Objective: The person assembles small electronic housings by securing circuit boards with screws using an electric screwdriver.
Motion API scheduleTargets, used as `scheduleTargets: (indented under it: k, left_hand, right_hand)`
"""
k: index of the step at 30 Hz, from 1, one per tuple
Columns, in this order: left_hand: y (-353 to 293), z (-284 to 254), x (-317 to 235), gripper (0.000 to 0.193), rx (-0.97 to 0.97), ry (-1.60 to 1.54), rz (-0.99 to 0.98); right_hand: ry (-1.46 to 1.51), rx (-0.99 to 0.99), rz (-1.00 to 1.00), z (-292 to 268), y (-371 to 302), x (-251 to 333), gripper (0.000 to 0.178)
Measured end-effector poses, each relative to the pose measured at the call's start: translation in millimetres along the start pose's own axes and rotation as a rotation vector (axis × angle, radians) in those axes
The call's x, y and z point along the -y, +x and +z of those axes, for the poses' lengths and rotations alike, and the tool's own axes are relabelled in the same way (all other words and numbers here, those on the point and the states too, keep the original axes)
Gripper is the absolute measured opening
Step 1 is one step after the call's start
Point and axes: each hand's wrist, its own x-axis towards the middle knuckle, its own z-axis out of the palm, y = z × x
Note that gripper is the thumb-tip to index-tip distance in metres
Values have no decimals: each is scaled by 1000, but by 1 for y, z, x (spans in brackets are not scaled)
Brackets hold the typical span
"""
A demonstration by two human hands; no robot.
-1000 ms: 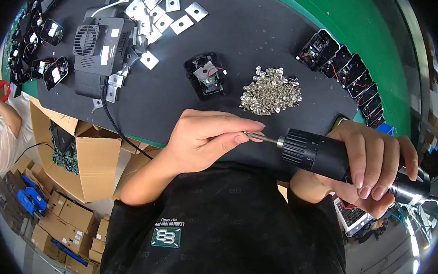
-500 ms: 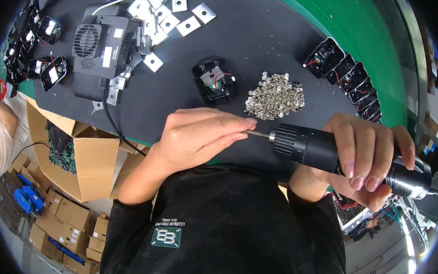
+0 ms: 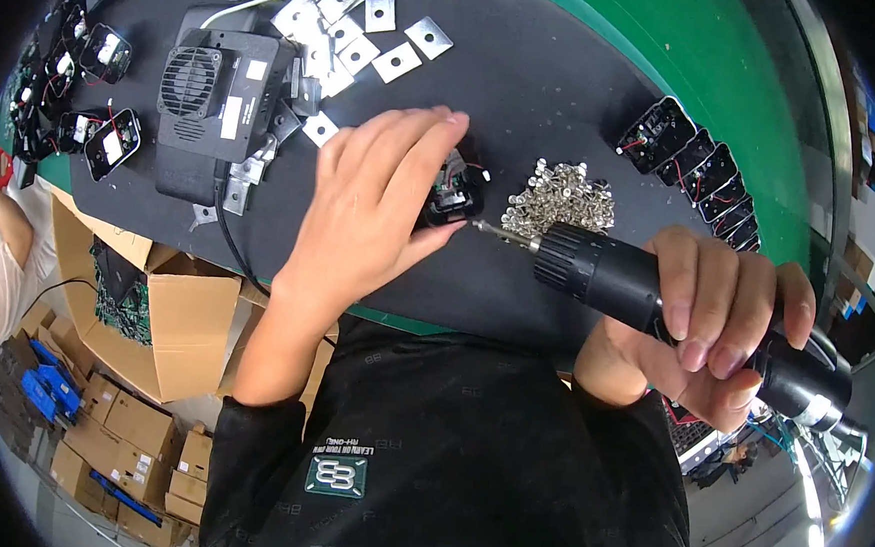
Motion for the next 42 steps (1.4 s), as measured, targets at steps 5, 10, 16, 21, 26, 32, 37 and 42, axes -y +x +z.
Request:
scheduleTargets:
  k: [5, 10, 16, 21, 26, 32, 37, 42]
  left_hand:
    - [4, 8, 2, 76, -6, -109, 3]
    - [6, 6, 2, 74, 1, -114, -6]
    - [7, 8, 4, 72, -9, -129, 1]
    - [7, 6, 8, 72, -2, -126, -3]
    - [9, 8, 7, 72, 4, -149, 4]
    - [9, 9, 8, 73, 5, -174, -12]
    - [10, 9, 8, 74, 12, -171, -14]
    - [10, 8, 8, 75, 18, -162, -13]
  right_hand:
    - [-92, 46, -5, 8, -2, -9, 40]
    - [-140, 121, 11, 4, 3, -20, 41]
    - [-226, 92, 10, 2, 1, -27, 39]
    - [-206, 158, 27, 6, 4, -29, 27]
    - [-200, 192, 45, 2, 8, -29, 27]
    - [-142, 86, 26, -3, 9, -29, 48]
    - [-117, 135, 12, -6, 11, -30, 55]
    - [-153, 155, 11, -5, 11, -27, 55]
